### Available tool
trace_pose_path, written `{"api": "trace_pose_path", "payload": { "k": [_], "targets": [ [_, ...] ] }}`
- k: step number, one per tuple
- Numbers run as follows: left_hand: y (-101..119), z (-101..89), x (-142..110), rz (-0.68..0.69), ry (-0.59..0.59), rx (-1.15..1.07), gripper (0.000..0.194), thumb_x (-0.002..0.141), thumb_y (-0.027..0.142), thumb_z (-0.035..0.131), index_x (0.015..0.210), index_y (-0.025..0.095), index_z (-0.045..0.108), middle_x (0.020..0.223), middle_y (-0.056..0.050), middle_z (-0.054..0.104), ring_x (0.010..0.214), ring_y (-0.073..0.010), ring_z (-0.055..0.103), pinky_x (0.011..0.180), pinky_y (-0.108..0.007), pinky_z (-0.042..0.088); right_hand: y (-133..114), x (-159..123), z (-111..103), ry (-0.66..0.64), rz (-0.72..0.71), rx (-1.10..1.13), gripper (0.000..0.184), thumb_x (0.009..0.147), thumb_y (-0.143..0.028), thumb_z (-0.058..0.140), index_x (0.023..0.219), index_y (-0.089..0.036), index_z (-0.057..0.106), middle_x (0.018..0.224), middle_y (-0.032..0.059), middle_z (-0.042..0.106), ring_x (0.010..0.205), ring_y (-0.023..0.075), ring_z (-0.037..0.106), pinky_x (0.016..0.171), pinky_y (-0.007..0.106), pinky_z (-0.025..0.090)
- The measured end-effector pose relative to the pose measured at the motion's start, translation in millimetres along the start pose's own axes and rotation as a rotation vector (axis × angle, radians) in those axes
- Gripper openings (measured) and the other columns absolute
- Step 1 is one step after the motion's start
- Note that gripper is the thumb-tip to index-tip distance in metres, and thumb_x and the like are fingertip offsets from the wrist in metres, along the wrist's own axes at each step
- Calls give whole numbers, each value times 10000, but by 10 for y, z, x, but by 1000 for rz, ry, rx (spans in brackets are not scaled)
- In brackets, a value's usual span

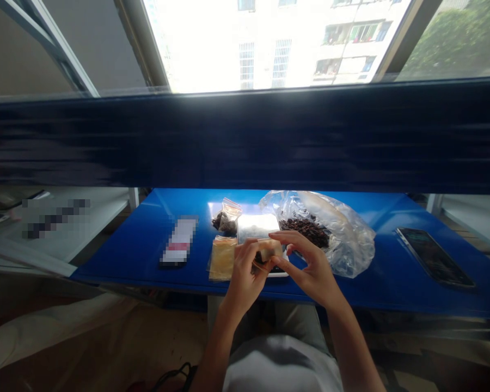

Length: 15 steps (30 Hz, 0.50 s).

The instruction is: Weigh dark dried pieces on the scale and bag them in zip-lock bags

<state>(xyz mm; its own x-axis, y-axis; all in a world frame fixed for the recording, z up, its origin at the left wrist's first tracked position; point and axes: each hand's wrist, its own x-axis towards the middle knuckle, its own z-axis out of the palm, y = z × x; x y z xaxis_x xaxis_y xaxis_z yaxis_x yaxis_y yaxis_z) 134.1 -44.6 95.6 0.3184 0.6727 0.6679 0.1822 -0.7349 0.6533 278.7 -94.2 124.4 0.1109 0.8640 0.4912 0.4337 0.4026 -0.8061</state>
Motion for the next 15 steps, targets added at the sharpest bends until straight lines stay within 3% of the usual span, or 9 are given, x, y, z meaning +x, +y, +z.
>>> {"api": "trace_pose_path", "payload": {
  "k": [15],
  "targets": [
    [-85,26,-43,-145,106,-103,210,789,269,688,935,200,553,924,-48,643,897,-167,631,773,-278,510,5,24,-20,25,13,-6,258,841,-310,641,1093,-261,671,1097,78,680,967,223,626,669,315,518]
  ]
}}
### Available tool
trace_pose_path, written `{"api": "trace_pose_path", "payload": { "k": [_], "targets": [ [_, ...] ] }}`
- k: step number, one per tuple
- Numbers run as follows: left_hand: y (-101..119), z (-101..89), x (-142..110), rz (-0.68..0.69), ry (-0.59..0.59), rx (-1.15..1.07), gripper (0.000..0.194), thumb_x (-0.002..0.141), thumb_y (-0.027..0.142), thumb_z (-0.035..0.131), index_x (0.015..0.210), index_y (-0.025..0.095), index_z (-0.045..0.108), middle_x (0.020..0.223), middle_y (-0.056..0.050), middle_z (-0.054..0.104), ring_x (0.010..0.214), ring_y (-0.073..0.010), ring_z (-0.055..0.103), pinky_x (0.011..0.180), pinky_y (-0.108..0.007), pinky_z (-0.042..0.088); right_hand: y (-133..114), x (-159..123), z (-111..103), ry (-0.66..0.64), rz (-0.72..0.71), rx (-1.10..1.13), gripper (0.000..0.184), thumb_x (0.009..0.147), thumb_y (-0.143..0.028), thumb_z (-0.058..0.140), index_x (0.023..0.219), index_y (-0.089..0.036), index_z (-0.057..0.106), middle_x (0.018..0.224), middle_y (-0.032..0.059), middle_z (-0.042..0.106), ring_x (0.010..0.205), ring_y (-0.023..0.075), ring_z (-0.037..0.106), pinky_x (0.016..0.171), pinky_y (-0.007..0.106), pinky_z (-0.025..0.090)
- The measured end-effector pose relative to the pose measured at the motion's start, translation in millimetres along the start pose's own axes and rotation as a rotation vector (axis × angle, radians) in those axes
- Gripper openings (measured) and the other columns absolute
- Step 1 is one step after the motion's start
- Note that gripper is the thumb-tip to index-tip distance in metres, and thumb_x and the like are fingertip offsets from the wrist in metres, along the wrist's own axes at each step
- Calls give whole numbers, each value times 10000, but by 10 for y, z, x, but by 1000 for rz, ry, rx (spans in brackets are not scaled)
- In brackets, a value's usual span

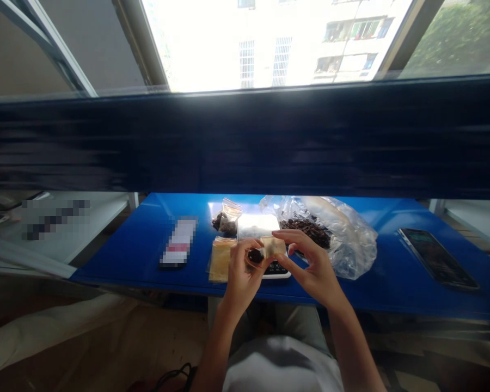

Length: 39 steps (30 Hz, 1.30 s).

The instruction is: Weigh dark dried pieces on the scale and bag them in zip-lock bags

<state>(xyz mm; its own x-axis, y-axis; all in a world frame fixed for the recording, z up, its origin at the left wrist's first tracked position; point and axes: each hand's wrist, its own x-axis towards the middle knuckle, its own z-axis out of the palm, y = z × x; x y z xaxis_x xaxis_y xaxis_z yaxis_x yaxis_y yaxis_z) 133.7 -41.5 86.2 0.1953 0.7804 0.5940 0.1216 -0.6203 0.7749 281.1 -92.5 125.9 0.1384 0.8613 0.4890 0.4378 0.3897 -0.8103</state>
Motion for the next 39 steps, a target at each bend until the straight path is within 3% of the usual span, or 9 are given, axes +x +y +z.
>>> {"api": "trace_pose_path", "payload": {
  "k": [3,8,12,18,23,30,39],
  "targets": [
    [-4,3,-1,62,-2,50,274,794,289,686,1027,211,565,941,-47,659,883,-170,635,757,-280,506,-2,-6,-6,-9,-20,9,250,841,-283,644,1090,-265,667,1097,73,679,977,218,624,668,305,513],
    [37,2,27,183,-125,156,228,862,254,598,1090,236,591,983,-50,680,930,-189,635,821,-313,465,-16,-16,2,-32,-48,26,222,843,-249,643,1063,-269,664,1106,67,675,1028,223,613,681,305,507],
    [56,6,31,175,-149,154,194,870,235,584,1063,234,590,970,-43,679,919,-185,633,814,-305,453,-14,-25,8,-33,-44,21,201,850,-252,637,1048,-266,668,1098,68,679,1038,225,612,679,305,505],
    [27,25,-9,155,-60,134,160,828,250,649,954,212,560,905,-31,667,845,-160,627,759,-269,451,-2,-44,-16,3,-27,-5,240,844,-261,647,1083,-268,667,1109,66,678,1013,213,618,679,294,501],
    [3,27,-40,115,-23,125,228,818,296,661,998,211,551,896,-28,655,842,-157,605,727,-248,468,-8,-44,-24,-14,-42,7,230,837,-239,658,1066,-267,666,1108,60,678,1030,207,611,678,279,499],
    [59,24,-5,155,-185,111,151,878,277,574,1018,226,600,953,-48,670,907,-186,618,804,-304,464,-27,-50,-16,-44,-52,48,208,839,-231,654,1043,-270,661,1094,53,674,1034,202,609,684,272,503],
    [26,39,-35,144,-143,157,102,870,284,582,938,208,587,921,-44,656,853,-176,599,763,-286,465,-2,-54,-26,-39,-54,20,237,843,-227,652,1074,-281,655,1109,48,669,1046,198,605,700,272,493]
  ]
}}
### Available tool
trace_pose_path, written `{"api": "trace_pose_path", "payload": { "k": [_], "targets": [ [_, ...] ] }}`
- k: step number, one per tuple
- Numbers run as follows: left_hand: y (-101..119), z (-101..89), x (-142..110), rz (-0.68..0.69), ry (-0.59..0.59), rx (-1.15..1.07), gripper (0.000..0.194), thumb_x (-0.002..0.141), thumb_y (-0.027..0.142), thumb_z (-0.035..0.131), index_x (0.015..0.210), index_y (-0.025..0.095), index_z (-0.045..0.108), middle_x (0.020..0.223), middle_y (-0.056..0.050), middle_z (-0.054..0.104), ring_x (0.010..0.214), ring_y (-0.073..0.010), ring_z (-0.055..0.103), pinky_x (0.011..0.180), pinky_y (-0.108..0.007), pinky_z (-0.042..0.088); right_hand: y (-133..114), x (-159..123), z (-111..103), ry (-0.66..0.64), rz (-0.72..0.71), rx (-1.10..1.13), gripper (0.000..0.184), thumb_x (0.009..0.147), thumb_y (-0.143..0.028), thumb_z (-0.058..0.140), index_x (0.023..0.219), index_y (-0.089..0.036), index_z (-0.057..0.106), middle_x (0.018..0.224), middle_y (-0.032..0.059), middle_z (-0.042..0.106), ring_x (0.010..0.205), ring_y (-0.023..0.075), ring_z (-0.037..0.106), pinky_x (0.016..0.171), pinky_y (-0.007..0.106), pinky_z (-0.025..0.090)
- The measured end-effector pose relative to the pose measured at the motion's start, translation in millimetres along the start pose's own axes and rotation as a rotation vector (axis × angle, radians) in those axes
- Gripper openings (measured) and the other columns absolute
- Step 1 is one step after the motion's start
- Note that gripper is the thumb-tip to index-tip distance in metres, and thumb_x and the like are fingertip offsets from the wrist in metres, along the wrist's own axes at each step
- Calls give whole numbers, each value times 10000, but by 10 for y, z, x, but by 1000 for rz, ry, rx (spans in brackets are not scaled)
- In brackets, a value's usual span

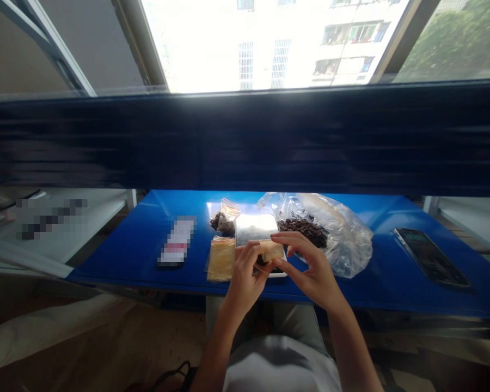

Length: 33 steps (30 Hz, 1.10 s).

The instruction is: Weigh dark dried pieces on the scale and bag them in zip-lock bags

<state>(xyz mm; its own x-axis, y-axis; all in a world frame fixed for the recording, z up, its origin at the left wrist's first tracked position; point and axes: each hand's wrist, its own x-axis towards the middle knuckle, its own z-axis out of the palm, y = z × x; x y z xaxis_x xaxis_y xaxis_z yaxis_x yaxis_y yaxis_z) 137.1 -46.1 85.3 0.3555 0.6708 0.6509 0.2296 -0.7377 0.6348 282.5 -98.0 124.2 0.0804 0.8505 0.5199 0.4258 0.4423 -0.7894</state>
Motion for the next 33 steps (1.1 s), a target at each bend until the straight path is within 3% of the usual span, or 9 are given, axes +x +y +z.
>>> {"api": "trace_pose_path", "payload": {
  "k": [5,9,18,24,27,30,33],
  "targets": [
    [20,-15,27,12,47,-35,164,860,272,601,1010,215,568,946,-43,657,865,-165,611,736,-256,470,-4,-6,-13,-5,1,6,248,839,-214,656,1078,-280,648,1124,50,660,1052,196,597,693,265,491],
    [23,-16,29,47,-14,-5,192,875,248,578,1067,238,573,976,-38,660,904,-174,611,796,-284,456,-21,-4,-6,-7,-5,11,247,838,-212,658,1076,-277,645,1110,46,663,1036,191,601,702,267,489],
    [-8,-23,25,26,9,22,101,854,254,608,933,214,559,928,-38,653,840,-165,602,759,-281,446,5,-5,-16,15,-1,-16,264,843,-209,651,1095,-286,643,1127,43,659,1046,185,593,699,264,489],
    [-4,-15,3,-96,58,-70,190,816,260,658,817,209,475,905,-28,627,832,-144,584,715,-247,459,-5,0,-30,42,4,-26,244,849,-218,638,1087,-267,651,1117,59,656,1036,197,593,681,272,503],
    [-10,16,-21,-151,74,-179,246,805,264,672,939,215,472,988,-44,606,882,-143,597,747,-253,481,13,-7,-34,49,20,-19,242,839,-234,652,1079,-260,648,1098,65,640,1020,198,595,695,278,517],
    [-21,40,-28,-165,104,-266,420,796,269,685,1119,229,420,1031,-54,572,938,-150,600,781,-265,491,39,-24,-46,70,59,20,274,821,-246,674,1090,-267,627,1095,60,599,1003,196,600,756,305,534],
    [-28,46,-18,-189,102,-300,566,775,293,711,1208,248,348,999,-41,567,918,-143,596,755,-250,494,60,-42,-66,65,124,53,388,828,-262,663,1201,-294,563,1137,60,559,999,187,607,834,340,532]
  ]
}}
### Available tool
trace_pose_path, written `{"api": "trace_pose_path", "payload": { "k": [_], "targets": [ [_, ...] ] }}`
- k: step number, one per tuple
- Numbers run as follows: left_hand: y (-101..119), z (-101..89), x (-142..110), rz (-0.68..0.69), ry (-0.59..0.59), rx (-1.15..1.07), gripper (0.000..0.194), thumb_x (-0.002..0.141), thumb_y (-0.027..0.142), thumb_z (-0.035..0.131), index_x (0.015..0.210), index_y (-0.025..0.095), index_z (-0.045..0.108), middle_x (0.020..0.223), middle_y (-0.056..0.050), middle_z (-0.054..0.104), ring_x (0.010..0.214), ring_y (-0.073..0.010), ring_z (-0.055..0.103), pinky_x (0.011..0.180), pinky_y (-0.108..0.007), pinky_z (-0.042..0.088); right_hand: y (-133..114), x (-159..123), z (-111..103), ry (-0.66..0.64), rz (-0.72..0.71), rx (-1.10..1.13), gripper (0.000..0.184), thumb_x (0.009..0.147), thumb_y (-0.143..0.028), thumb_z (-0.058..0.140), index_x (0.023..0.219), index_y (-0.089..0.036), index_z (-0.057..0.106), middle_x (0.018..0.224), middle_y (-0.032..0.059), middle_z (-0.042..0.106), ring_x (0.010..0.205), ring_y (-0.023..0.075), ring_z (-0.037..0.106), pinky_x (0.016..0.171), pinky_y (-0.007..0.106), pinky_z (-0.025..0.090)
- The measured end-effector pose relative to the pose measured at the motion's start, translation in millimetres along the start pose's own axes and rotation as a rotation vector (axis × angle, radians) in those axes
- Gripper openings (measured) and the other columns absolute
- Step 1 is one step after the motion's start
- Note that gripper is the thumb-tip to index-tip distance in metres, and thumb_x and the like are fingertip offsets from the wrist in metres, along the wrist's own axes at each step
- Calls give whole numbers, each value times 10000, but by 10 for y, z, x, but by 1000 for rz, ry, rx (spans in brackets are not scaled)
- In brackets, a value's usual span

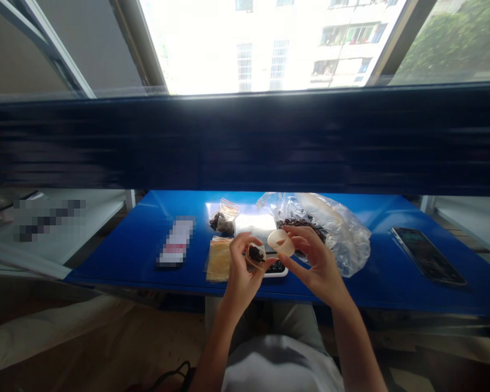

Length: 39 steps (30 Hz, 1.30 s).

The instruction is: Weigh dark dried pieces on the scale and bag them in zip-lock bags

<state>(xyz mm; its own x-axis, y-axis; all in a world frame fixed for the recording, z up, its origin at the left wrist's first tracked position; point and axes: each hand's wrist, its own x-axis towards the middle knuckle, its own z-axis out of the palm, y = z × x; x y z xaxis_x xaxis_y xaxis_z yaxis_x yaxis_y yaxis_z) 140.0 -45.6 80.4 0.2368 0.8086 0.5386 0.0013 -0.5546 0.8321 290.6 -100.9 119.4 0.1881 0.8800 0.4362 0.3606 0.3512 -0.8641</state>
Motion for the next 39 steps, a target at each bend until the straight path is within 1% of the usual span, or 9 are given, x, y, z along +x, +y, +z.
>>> {"api": "trace_pose_path", "payload": {
  "k": [4,9,13,21,26,31,35,37,39],
  "targets": [
    [6,-4,21,-38,4,-6,603,761,355,720,1218,251,341,960,-32,576,873,-140,594,725,-239,490,50,-8,-32,-6,67,-16,402,835,-299,636,1226,-274,545,1164,79,534,1018,195,611,873,363,523],
    [37,-13,34,-38,35,-43,363,929,374,464,1230,233,319,1017,-77,627,907,-149,619,828,-313,480,202,-26,-110,54,197,-181,353,762,-301,670,1077,-214,537,1064,87,631,941,223,653,830,399,532],
    [64,-34,37,-117,48,-42,309,957,362,364,1225,214,321,876,-50,668,839,-152,653,767,-306,494,347,-67,-229,32,259,-416,478,752,-335,641,1199,-186,559,1024,102,675,906,248,655,778,418,539],
    [86,-34,92,-174,92,-76,462,737,316,735,1098,226,460,714,47,599,723,-119,623,705,-242,497,428,-140,-307,-170,428,-577,291,612,-134,598,893,-195,649,833,52,705,785,225,657,705,348,508],
    [98,-55,98,-156,50,38,395,737,317,737,1084,199,590,743,15,611,722,-122,611,697,-242,497,474,-153,-270,-176,492,-637,284,611,-233,698,888,-208,637,794,32,690,711,212,652,628,316,490],
    [81,-72,89,-106,30,126,223,804,332,664,973,191,627,817,-22,645,800,-149,633,767,-278,499,368,-196,-322,-88,368,-690,520,616,-336,772,1104,-225,629,956,74,699,794,267,685,613,349,522],
    [101,-43,72,-94,-23,176,180,808,313,656,910,190,573,832,-23,662,781,-151,633,758,-292,491,-37,-150,-291,19,82,-590,317,814,-402,638,1103,-272,653,1166,91,634,1025,293,638,779,426,548],
    [122,-12,53,-68,-53,249,165,800,272,656,905,200,551,806,-13,661,788,-161,623,741,-296,480,-225,-120,-201,-11,-25,-496,187,877,-373,572,976,-295,710,1235,78,600,1131,290,586,850,435,540],
    [142,19,31,-15,-74,331,147,796,198,625,915,213,540,816,-7,662,817,-172,613,749,-306,472,-331,-106,-82,-102,-84,-475,191,887,-378,566,971,-326,729,1295,59,572,1182,299,549,910,485,511]
  ]
}}
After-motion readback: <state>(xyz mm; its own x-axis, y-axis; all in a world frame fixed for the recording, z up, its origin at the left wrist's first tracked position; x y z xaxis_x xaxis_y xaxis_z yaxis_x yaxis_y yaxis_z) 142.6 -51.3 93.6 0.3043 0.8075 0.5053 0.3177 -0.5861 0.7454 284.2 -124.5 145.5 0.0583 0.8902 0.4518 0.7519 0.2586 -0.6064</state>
